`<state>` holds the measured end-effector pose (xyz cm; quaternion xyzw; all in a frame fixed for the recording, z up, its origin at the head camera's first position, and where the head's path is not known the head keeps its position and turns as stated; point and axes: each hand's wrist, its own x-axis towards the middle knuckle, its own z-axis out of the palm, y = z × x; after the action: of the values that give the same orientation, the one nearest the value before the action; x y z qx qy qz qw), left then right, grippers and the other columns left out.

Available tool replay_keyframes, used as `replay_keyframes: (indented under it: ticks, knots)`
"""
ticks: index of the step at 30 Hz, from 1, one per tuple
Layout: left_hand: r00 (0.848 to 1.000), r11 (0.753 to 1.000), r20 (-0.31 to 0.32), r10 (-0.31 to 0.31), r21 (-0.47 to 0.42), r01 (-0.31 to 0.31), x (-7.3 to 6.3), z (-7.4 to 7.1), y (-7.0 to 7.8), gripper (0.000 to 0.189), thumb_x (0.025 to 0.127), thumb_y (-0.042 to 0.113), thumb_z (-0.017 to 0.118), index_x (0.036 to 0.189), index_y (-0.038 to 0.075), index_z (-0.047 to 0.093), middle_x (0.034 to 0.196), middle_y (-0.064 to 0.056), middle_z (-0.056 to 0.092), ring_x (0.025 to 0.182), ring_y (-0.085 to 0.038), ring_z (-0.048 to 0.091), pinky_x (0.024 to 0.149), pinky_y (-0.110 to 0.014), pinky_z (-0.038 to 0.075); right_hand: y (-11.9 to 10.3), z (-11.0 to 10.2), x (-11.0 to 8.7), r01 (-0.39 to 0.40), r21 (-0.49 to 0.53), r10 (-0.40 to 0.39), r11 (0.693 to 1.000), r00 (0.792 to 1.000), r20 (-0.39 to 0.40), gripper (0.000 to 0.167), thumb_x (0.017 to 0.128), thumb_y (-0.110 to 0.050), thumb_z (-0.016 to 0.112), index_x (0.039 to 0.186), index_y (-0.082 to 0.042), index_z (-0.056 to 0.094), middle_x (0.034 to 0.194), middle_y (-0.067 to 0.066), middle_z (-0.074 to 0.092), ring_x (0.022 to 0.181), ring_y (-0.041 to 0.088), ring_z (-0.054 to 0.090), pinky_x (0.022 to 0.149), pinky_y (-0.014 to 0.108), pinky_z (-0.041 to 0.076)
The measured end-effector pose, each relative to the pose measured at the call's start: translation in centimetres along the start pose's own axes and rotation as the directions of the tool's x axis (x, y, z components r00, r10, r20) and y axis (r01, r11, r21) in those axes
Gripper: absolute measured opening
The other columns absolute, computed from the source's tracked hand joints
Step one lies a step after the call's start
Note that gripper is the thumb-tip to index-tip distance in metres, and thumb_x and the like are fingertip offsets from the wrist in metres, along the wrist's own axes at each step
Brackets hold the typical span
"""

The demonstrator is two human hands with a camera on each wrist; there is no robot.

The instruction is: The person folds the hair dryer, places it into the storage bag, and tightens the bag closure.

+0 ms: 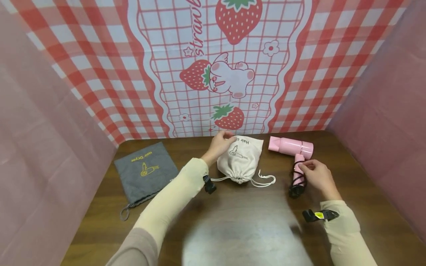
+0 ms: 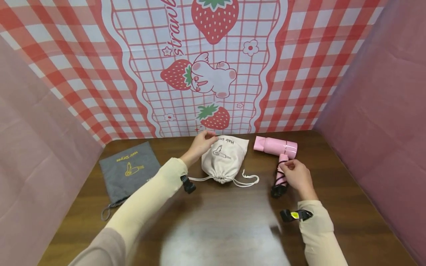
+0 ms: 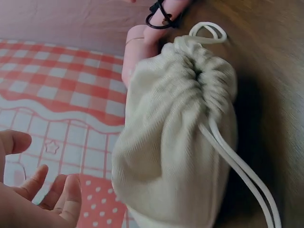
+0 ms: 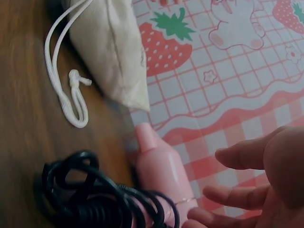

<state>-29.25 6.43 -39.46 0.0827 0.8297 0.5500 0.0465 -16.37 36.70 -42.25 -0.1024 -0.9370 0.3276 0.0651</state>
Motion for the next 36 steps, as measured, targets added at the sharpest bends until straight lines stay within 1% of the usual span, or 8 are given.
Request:
replay_keyframes:
  ticks: [3,8,12,17,23,26,30,36]
  knots:
    - [0.999,1.0,0.025,0.02,-0.011,-0.019,0.5,1.1,0.4,0.036,0.092,0.028,0.064,0.121,0.008,0.06,0.122,-0.01,0.063,0.111,-0.025,0.061,0.095,-0.035,0.049,0.3,0.0,0.2,-0.008,-0.041,0.009,0.999,1.0,0.012,0.047,0.098,-0.031,0.053,0.116,0.013,0.055,0.109,0.036,0.061,0.098,0.048,0.059,0.076,0.048,0.047]
    - [0.992,0.993,0.061,0.112,-0.032,-0.11,1.1,3.8,0.7,0.04,0.092,0.032,0.063,0.123,0.007,0.059,0.121,-0.009,0.064,0.111,-0.022,0.062,0.091,-0.03,0.05,1.0,0.2,0.7,-0.069,-0.075,0.072,0.995,0.997,0.041,0.062,0.097,-0.034,0.053,0.126,0.02,0.043,0.117,0.044,0.051,0.107,0.056,0.051,0.089,0.06,0.042]
    - [0.991,0.992,0.039,0.126,-0.037,-0.124,1.2,5.8,0.6,0.037,0.092,0.029,0.063,0.121,0.007,0.06,0.117,-0.009,0.065,0.109,-0.022,0.061,0.093,-0.031,0.049,1.4,0.7,1.0,-0.109,-0.084,0.117,0.99,0.988,0.098,0.071,0.096,-0.038,0.054,0.131,0.021,0.037,0.125,0.048,0.044,0.115,0.059,0.045,0.095,0.062,0.039]
    - [0.988,0.988,0.022,0.154,-0.012,-0.154,1.3,7.7,1.0,0.034,0.092,0.026,0.062,0.119,0.006,0.062,0.117,-0.01,0.065,0.109,-0.022,0.06,0.096,-0.031,0.047,1.8,1.2,1.2,-0.15,-0.099,0.162,0.984,0.98,0.118,0.074,0.094,-0.04,0.056,0.13,0.022,0.037,0.124,0.048,0.046,0.111,0.058,0.049,0.091,0.06,0.042]
    - [0.981,0.977,0.026,0.192,0.087,-0.194,1.7,9.5,2.0,0.031,0.09,0.026,0.063,0.115,0.008,0.064,0.116,-0.008,0.067,0.109,-0.02,0.061,0.095,-0.026,0.046,1.9,1.5,2.1,-0.206,-0.07,0.216,0.976,0.959,0.184,0.084,0.092,-0.045,0.058,0.133,0.023,0.029,0.126,0.047,0.044,0.111,0.055,0.049,0.093,0.06,0.042]
    - [0.973,0.954,0.041,0.225,0.194,-0.229,1.8,10.4,2.1,0.03,0.089,0.025,0.063,0.114,0.009,0.064,0.115,-0.007,0.066,0.108,-0.019,0.061,0.095,-0.027,0.046,2.0,1.8,2.4,-0.236,-0.066,0.245,0.969,0.95,0.193,0.087,0.091,-0.04,0.061,0.136,0.022,0.022,0.127,0.048,0.042,0.111,0.054,0.048,0.094,0.059,0.042]
    - [0.957,0.905,0.071,0.281,0.314,-0.288,1.6,11.9,1.8,0.029,0.089,0.024,0.064,0.115,0.01,0.064,0.113,-0.008,0.066,0.105,-0.019,0.062,0.092,-0.027,0.047,2.3,1.9,2.5,-0.259,-0.064,0.267,0.964,0.947,0.181,0.084,0.088,-0.03,0.064,0.137,0.022,0.019,0.125,0.048,0.043,0.108,0.053,0.048,0.093,0.059,0.042]
    - [0.943,0.854,0.109,0.314,0.402,-0.331,0.9,13.8,1.4,0.032,0.087,0.023,0.066,0.116,0.012,0.064,0.114,-0.007,0.067,0.107,-0.018,0.062,0.092,-0.025,0.047,2.6,2.0,2.0,-0.256,-0.05,0.261,0.965,0.945,0.199,0.087,0.085,-0.028,0.067,0.139,0.02,0.018,0.127,0.047,0.042,0.11,0.053,0.048,0.095,0.059,0.041]
